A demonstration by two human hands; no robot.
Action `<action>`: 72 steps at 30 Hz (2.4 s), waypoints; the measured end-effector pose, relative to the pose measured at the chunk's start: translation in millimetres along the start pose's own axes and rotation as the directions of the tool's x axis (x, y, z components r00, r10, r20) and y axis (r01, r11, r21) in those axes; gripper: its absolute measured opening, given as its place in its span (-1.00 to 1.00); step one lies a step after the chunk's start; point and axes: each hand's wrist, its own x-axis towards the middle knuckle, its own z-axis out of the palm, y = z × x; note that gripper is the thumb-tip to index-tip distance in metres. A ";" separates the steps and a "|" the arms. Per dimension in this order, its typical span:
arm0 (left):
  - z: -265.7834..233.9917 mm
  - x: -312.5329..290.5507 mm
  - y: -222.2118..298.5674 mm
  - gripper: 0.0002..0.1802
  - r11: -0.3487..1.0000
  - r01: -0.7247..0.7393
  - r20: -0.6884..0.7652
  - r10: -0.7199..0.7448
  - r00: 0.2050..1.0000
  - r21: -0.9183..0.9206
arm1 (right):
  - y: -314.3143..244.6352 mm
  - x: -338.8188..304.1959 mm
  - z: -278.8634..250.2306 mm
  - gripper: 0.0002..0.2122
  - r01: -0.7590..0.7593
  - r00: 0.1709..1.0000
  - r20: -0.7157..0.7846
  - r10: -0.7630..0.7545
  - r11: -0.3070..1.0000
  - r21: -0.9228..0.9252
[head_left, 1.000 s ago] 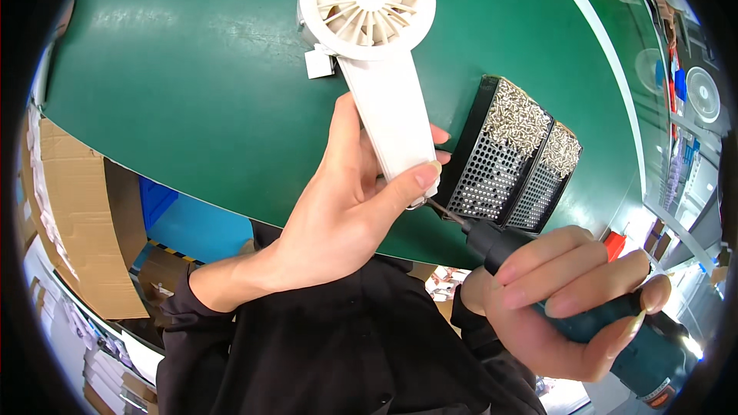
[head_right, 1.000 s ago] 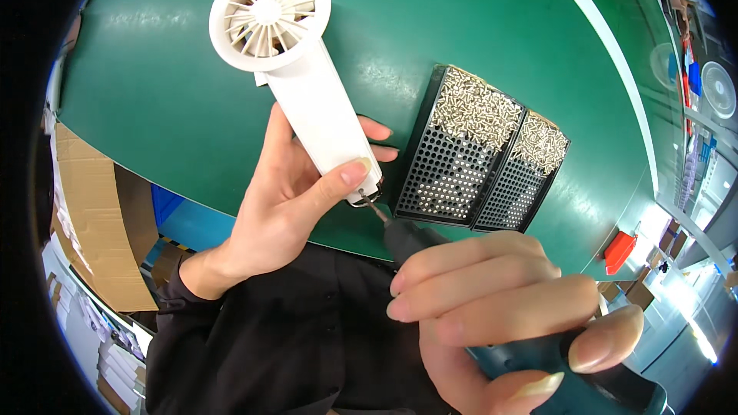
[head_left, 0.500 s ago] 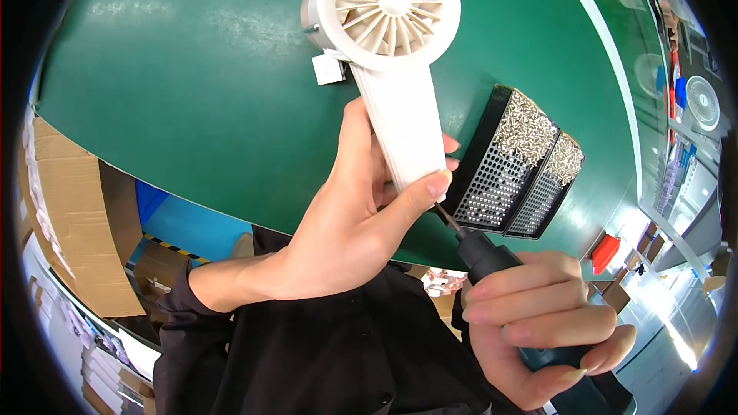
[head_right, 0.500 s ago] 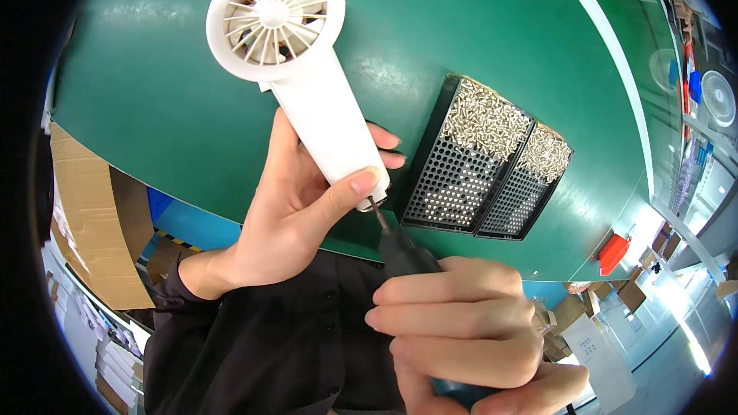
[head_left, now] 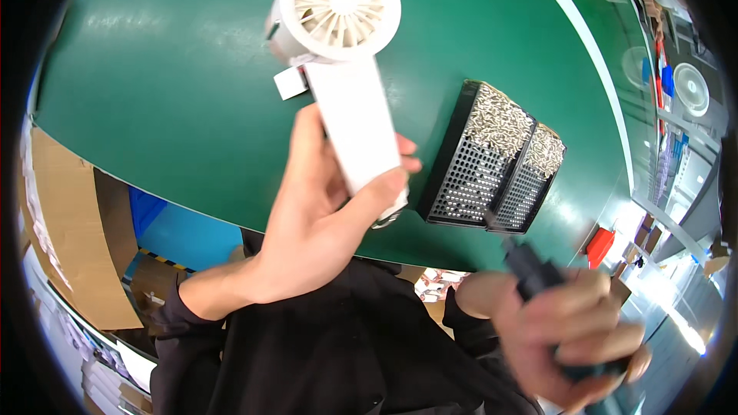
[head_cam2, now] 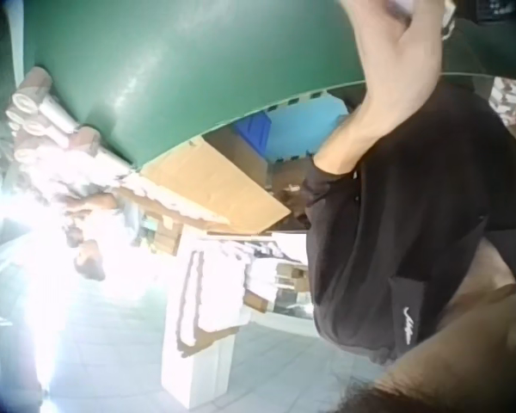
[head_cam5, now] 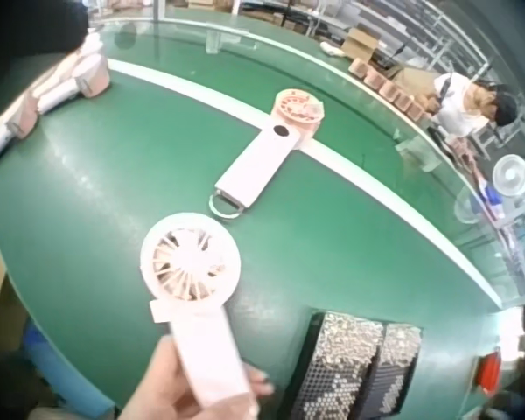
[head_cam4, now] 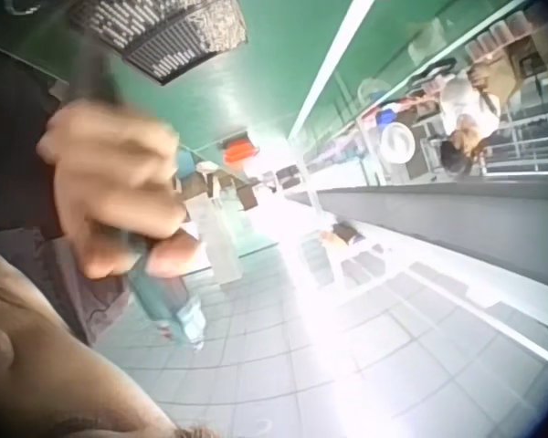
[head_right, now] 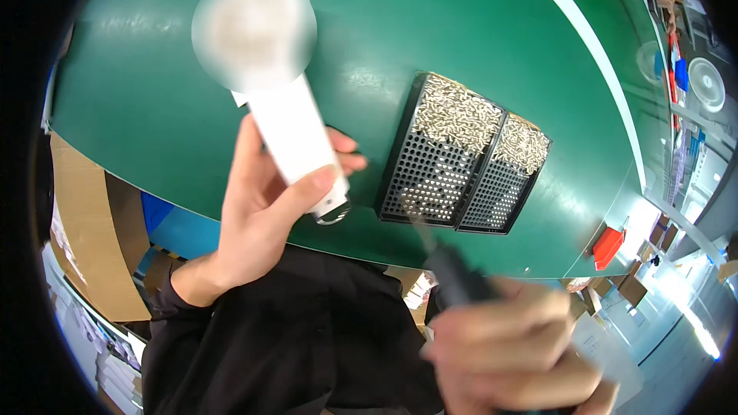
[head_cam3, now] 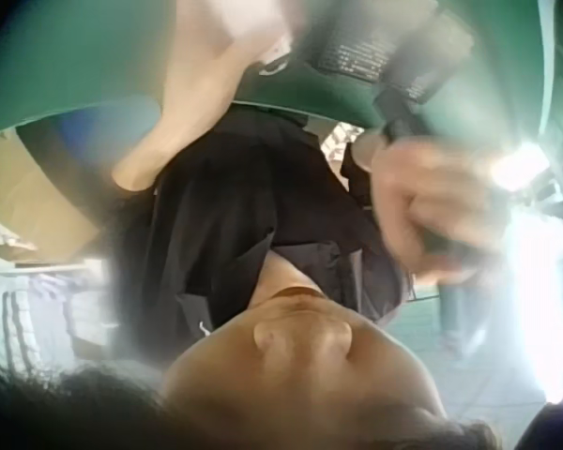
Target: Assembling the internal components and housing of handheld mini fans using an electric screwdriver.
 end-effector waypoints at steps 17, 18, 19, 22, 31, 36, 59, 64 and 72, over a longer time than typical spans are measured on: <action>-41.3 -47.8 25.2 -0.29 0.167 -0.220 0.160 0.310 0.937 0.961 | 22.5 -2.0 -30.5 -0.88 -0.391 0.915 -0.007 0.403 0.883 -0.260; -39.1 -46.9 26.7 -0.29 0.169 -0.219 0.159 0.311 0.937 0.961 | 21.9 -2.0 -29.8 -0.88 -0.388 0.914 0.000 0.405 0.877 -0.284; -36.6 -46.1 30.4 -0.29 0.119 -0.204 0.166 0.270 0.948 0.972 | 20.7 -1.1 -30.2 -0.88 -0.388 0.914 0.002 0.406 0.876 -0.285; -35.6 -43.2 29.9 -0.30 0.065 -0.195 0.173 0.254 0.952 0.979 | 19.7 0.5 -31.3 -0.87 -0.414 0.900 0.000 0.436 0.854 -0.314; -34.2 -39.3 30.8 -0.42 -0.161 -0.307 0.339 0.230 0.912 0.938 | 22.9 -0.3 -29.4 -0.87 -0.386 0.921 -0.069 0.382 0.879 -0.281; -32.9 -36.9 31.8 -0.39 -0.172 -0.321 0.353 0.210 0.912 0.931 | 27.5 -1.6 -32.9 -0.86 -0.371 0.928 -0.052 0.370 0.894 -0.254; -24.3 -31.6 31.1 -0.28 -0.260 -0.401 0.446 0.141 0.884 0.878 | 3.2 15.0 20.3 -0.69 -0.293 0.946 0.131 0.298 0.955 -0.052; -25.1 -31.5 31.1 -0.28 -0.236 -0.400 0.438 0.140 0.888 0.886 | 8.1 10.1 30.9 -0.73 -0.296 0.952 0.035 0.302 0.946 -0.131; -26.5 -30.7 30.8 -0.27 -0.238 -0.399 0.443 0.172 0.880 0.885 | 13.3 -8.1 36.3 -0.81 -0.322 0.925 0.145 0.352 0.927 -0.194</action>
